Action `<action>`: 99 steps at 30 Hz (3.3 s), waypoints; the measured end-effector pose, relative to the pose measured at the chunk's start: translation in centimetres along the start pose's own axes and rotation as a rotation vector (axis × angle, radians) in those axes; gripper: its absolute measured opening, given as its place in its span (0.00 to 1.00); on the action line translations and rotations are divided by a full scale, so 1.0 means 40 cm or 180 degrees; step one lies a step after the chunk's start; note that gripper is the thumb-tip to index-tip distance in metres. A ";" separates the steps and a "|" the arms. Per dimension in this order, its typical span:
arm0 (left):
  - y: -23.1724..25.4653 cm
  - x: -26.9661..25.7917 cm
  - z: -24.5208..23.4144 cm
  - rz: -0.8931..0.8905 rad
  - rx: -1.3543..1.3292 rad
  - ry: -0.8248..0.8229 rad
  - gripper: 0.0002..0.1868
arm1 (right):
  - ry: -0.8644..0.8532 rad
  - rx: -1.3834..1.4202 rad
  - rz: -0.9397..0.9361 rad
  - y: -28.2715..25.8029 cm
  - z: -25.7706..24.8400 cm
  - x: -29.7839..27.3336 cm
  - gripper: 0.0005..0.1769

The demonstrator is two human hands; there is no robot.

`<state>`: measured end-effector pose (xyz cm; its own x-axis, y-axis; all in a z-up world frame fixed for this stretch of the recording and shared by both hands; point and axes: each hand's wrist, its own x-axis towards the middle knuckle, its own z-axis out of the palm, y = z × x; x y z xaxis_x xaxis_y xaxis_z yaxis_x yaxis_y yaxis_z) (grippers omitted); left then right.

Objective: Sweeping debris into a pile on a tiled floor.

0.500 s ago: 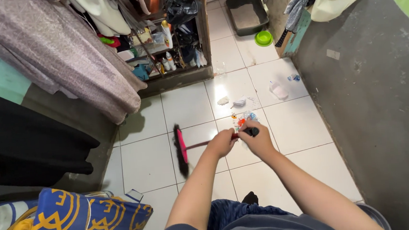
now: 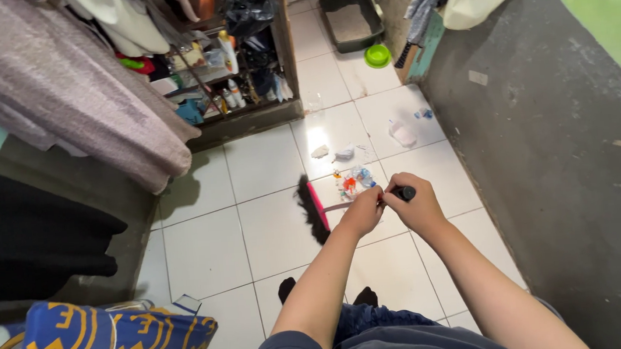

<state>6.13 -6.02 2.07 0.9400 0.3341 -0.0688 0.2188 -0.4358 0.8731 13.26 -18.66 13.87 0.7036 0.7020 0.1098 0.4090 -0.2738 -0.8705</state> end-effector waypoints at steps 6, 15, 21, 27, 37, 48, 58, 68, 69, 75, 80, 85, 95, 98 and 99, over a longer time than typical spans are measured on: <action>0.041 0.020 0.030 0.0361 -0.0201 0.0005 0.05 | 0.0031 -0.0335 -0.0350 -0.003 -0.043 -0.015 0.06; 0.154 0.014 -0.021 0.0595 0.0210 -0.0058 0.08 | 0.0346 -0.0427 -0.0474 -0.053 -0.104 -0.028 0.06; 0.225 0.005 -0.072 0.0936 0.0300 0.0050 0.09 | 0.0687 -0.0294 -0.0302 -0.159 -0.131 -0.034 0.05; 0.259 -0.028 -0.102 0.0972 -0.0007 -0.0116 0.08 | 0.0855 -0.0383 -0.0321 -0.239 -0.129 -0.068 0.06; 0.291 -0.081 -0.063 0.1606 -0.0314 -0.0196 0.12 | 0.1081 -0.0427 -0.0216 -0.345 -0.151 -0.168 0.05; 0.375 -0.055 0.074 0.1422 -0.0527 -0.0919 0.09 | 0.1808 -0.0928 0.0005 -0.300 -0.211 -0.246 0.05; 0.206 0.034 0.276 0.1053 -0.0694 -0.1132 0.11 | 0.1555 -0.1071 0.0229 0.025 -0.232 -0.219 0.10; 0.274 0.117 0.297 0.0594 -0.0090 -0.0780 0.12 | 0.0977 -0.0546 0.0161 0.170 -0.339 -0.144 0.10; 0.277 0.127 0.303 0.0528 -0.0011 -0.0735 0.11 | 0.0936 -0.0486 0.0152 0.179 -0.350 -0.136 0.10; 0.331 0.193 0.389 0.0967 0.0345 -0.0287 0.07 | 0.0970 -0.0446 -0.0191 0.204 -0.482 -0.103 0.08; 0.439 0.233 0.466 0.1205 0.0201 -0.0039 0.08 | 0.0915 -0.0485 -0.0168 0.168 -0.621 -0.098 0.07; 0.488 0.268 0.540 0.1111 -0.0019 0.0020 0.13 | 0.0892 -0.0703 -0.0356 0.180 -0.689 -0.108 0.07; 0.334 0.304 0.629 0.0136 -0.0641 -0.0541 0.08 | 0.0424 -0.0925 -0.0364 0.358 -0.608 -0.105 0.08; 0.311 0.302 0.593 -0.0013 -0.0483 -0.0602 0.09 | 0.0241 -0.0800 -0.0322 0.352 -0.587 -0.093 0.07; 0.311 0.300 0.572 -0.0106 -0.0345 -0.0639 0.09 | 0.0183 -0.0719 -0.0389 0.346 -0.579 -0.087 0.07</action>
<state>26.11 -26.55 1.05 0.9683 0.1692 -0.1836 0.2314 -0.3315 0.9146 29.93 -40.12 12.55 0.6702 0.7022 0.2401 0.6078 -0.3337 -0.7206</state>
